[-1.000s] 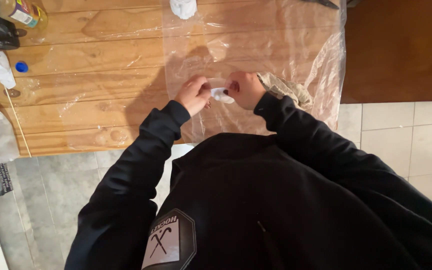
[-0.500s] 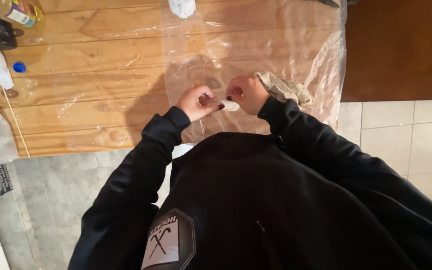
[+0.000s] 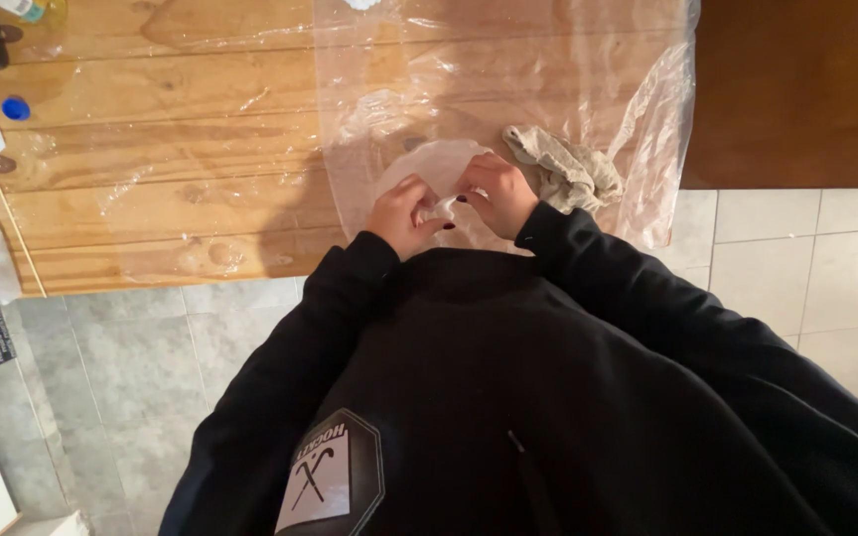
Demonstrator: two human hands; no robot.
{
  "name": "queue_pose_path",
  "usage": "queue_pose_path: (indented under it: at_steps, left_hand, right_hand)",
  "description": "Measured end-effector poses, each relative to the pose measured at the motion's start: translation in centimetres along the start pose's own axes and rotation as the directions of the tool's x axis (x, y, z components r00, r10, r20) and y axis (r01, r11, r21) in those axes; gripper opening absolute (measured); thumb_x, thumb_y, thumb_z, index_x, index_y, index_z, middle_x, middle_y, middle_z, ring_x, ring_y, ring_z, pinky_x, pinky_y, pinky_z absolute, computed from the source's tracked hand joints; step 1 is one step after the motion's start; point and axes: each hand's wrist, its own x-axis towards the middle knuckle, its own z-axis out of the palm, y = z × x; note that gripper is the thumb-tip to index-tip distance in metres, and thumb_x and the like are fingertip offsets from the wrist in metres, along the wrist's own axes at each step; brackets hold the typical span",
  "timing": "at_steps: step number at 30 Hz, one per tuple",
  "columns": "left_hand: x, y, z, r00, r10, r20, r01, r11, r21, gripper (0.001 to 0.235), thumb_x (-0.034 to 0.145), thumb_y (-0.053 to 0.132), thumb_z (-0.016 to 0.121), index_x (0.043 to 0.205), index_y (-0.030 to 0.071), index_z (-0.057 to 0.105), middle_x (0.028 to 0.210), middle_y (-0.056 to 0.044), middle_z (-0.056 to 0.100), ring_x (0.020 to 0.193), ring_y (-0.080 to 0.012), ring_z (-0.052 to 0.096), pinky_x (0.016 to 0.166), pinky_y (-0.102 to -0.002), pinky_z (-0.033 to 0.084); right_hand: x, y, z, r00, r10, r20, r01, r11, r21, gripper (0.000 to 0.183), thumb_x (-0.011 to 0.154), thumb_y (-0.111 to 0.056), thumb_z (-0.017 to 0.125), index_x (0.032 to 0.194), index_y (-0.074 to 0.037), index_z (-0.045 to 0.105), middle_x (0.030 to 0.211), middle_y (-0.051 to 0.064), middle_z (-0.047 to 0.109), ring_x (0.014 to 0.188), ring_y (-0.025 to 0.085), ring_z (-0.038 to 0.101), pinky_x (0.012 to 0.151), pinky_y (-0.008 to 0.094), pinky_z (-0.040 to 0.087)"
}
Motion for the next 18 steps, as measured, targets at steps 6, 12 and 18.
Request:
queue_pose_path:
  at_steps: [6,12,18]
  left_hand:
    - [-0.9,-1.8,2.1,0.999,0.034,-0.001,-0.034,0.999,0.009,0.036,0.082,0.024,0.086,0.096,0.002,0.062,0.094,-0.011,0.061,0.075,-0.0273,0.069,0.061,-0.032,0.058]
    - [-1.4,-4.0,3.5,0.995,-0.057,-0.085,0.067,0.99,0.125,0.025,0.092,0.022,0.078,0.092,0.005,0.06,0.088,-0.01,0.062,0.075,-0.0302,0.069,0.064,-0.039,0.055]
    - [-0.9,-4.4,3.5,0.995,-0.012,-0.095,0.022,0.995,0.101,0.024,0.091,0.021,0.077,0.089,0.005,0.059,0.089,-0.011,0.062,0.075,-0.0314,0.069,0.064,-0.04,0.055]
  right_hand:
    - [-1.2,0.7,0.7,1.0,-0.02,-0.017,0.019,0.999,-0.04,0.018,0.077,0.004,0.075,0.092,-0.005,0.068,0.093,0.011,0.067,0.092,0.035,0.062,0.081,0.042,0.051]
    - [-2.6,0.6,2.0,0.999,0.008,-0.047,-0.006,0.999,0.045,0.016,0.081,0.004,0.075,0.094,-0.005,0.072,0.091,0.011,0.067,0.089,0.033,0.064,0.08,0.041,0.053]
    - [-2.5,1.9,3.0,0.996,0.012,-0.083,-0.012,1.0,-0.004,0.015,0.079,0.004,0.074,0.091,-0.004,0.07,0.088,0.013,0.068,0.088,0.035,0.064,0.079,0.042,0.053]
